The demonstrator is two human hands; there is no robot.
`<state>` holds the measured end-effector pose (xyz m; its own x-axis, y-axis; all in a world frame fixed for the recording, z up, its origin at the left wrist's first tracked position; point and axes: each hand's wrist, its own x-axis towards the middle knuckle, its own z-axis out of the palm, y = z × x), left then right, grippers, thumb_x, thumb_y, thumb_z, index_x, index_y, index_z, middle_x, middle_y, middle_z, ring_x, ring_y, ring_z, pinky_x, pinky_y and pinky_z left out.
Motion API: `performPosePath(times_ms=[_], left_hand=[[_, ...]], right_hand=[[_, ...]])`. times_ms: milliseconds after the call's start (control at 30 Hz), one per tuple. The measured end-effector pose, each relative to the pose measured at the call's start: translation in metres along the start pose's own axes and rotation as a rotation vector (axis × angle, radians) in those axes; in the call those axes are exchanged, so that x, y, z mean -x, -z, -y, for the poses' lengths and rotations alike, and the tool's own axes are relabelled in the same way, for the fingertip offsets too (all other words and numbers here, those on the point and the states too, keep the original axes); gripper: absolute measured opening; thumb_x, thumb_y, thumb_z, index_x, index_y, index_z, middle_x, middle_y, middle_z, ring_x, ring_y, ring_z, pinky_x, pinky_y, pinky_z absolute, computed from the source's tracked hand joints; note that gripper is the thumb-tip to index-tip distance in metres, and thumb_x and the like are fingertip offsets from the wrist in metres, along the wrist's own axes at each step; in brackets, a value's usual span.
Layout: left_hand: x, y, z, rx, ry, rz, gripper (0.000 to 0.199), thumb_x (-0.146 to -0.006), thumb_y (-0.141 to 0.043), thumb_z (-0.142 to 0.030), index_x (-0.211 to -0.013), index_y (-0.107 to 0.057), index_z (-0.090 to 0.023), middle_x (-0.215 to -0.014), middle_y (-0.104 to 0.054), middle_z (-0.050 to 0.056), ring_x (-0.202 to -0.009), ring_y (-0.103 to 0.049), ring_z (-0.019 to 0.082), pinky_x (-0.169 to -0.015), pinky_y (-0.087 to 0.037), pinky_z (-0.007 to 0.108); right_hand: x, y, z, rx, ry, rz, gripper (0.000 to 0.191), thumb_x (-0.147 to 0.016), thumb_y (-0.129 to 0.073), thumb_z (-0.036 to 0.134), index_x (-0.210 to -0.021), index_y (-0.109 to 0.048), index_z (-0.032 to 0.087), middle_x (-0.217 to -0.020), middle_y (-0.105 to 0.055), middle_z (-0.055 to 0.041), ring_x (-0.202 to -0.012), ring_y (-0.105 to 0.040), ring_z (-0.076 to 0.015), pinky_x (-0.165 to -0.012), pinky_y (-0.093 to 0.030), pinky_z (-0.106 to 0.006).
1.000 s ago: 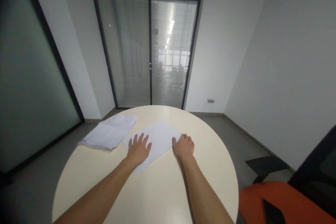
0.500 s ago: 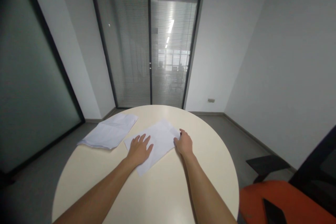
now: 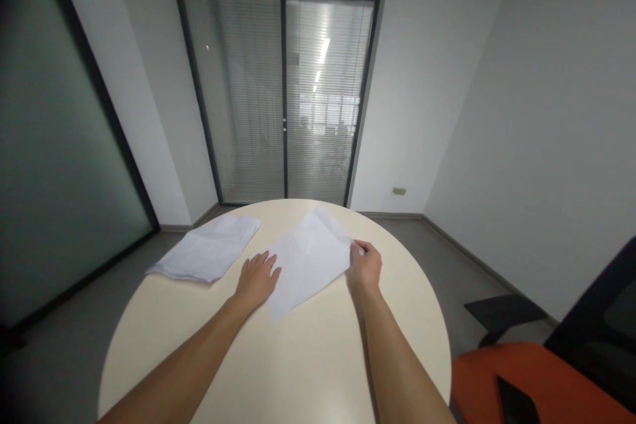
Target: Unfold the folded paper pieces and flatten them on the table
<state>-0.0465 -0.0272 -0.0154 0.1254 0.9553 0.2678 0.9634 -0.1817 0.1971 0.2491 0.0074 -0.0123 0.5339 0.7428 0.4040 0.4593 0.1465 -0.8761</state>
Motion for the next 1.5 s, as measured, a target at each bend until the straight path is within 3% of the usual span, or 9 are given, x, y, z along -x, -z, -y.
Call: performPosePath(times_ms=[300,500,667,800,933,1133,1233,1400,1500], left_hand=[[-0.01,0.003,0.002,0.417,0.058,-0.219,0.065,-0.094,-0.049,-0.037,-0.152,-0.034,-0.012,-0.153,-0.043,0.018,-0.141,-0.041,0.031,-0.116,-0.034,0.046],[-0.023,0.011,0.005,0.966,0.176,-0.406,0.058,-0.101,-0.034,-0.046,-0.154,-0.029,-0.025,-0.16,-0.034,0.009,-0.145,-0.036,0.022,-0.12,-0.03,0.04],[-0.03,0.038,0.017,1.224,0.307,-0.552,0.062,-0.103,-0.011,-0.048,-0.135,-0.056,-0.021,-0.145,-0.055,0.009,-0.128,-0.057,0.022,-0.114,-0.039,0.04],[-0.03,0.051,0.026,1.079,0.323,-0.465,0.056,-0.1,-0.022,-0.042,-0.113,-0.069,-0.016,-0.126,-0.069,0.01,-0.123,-0.06,0.023,-0.111,-0.041,0.039],[-0.022,0.043,0.017,0.73,0.179,-0.31,0.043,-0.097,-0.036,-0.035,-0.12,-0.066,-0.016,-0.13,-0.067,0.011,-0.126,-0.058,0.023,-0.113,-0.04,0.037],[-0.004,0.02,0.004,0.229,-0.08,0.102,0.064,-0.094,-0.046,-0.032,-0.153,-0.034,-0.01,-0.161,-0.03,0.016,-0.15,-0.026,0.027,-0.12,-0.027,0.039],[0.002,0.022,0.003,0.115,-0.118,0.192,0.063,-0.095,-0.044,-0.034,-0.152,-0.035,-0.008,-0.157,-0.038,0.019,-0.146,-0.034,0.029,-0.118,-0.028,0.041],[0.008,0.039,-0.006,0.019,-0.162,0.1,0.046,-0.094,-0.044,-0.038,-0.132,-0.06,-0.018,-0.123,-0.065,0.015,-0.117,-0.059,0.03,-0.103,-0.043,0.044],[0.011,0.041,-0.012,0.027,-0.238,0.105,0.04,-0.09,-0.052,-0.041,-0.119,-0.067,-0.019,-0.117,-0.066,0.015,-0.114,-0.06,0.031,-0.103,-0.043,0.045]], right_hand=[[0.006,0.015,0.053,-0.27,0.208,-0.212,0.035,-0.083,-0.063,0.046,-0.097,-0.069,0.015,-0.092,-0.072,-0.0086,-0.076,-0.063,-0.0177,-0.072,-0.053,-0.033],[0.025,0.012,0.081,-0.465,0.399,-0.048,0.023,-0.088,-0.064,0.04,-0.098,-0.066,0.019,-0.107,-0.073,-0.0109,-0.107,-0.068,-0.024,-0.095,-0.053,-0.043],[0.043,0.016,0.094,-0.226,0.517,0.252,0.022,-0.09,-0.061,0.041,-0.094,-0.07,0.021,-0.098,-0.075,-0.0095,-0.097,-0.07,-0.0236,-0.088,-0.056,-0.039],[0.054,0.016,0.1,-0.069,0.49,0.577,0.025,-0.089,-0.059,0.043,-0.093,-0.072,0.021,-0.093,-0.076,-0.0076,-0.082,-0.069,-0.0204,-0.067,-0.055,-0.029],[0.061,0.008,0.099,-0.001,0.429,0.918,0.022,-0.084,-0.064,0.035,-0.097,-0.075,0.021,-0.095,-0.077,-0.0049,-0.076,-0.068,-0.0176,-0.066,-0.052,-0.026],[0.07,0.0,0.097,-0.096,0.224,1.206,0.034,-0.079,-0.071,0.036,-0.107,-0.074,0.016,-0.085,-0.078,-0.007,-0.074,-0.07,-0.0189,-0.069,-0.051,-0.027],[0.062,-0.001,0.09,-0.078,0.202,1.141,0.036,-0.089,-0.06,0.043,-0.106,-0.073,0.014,-0.08,-0.076,-0.0072,-0.069,-0.069,-0.0182,-0.069,-0.052,-0.028],[0.039,0.0,0.057,0.405,0.172,0.551,0.037,-0.092,-0.055,0.041,-0.121,-0.067,0.02,-0.089,-0.075,-0.008,-0.076,-0.068,-0.0208,-0.071,-0.049,-0.031],[0.033,-0.002,0.037,0.509,0.182,0.462,0.043,-0.09,-0.059,0.039,-0.128,-0.063,0.018,-0.102,-0.074,-0.0128,-0.094,-0.068,-0.0256,-0.083,-0.049,-0.035]])
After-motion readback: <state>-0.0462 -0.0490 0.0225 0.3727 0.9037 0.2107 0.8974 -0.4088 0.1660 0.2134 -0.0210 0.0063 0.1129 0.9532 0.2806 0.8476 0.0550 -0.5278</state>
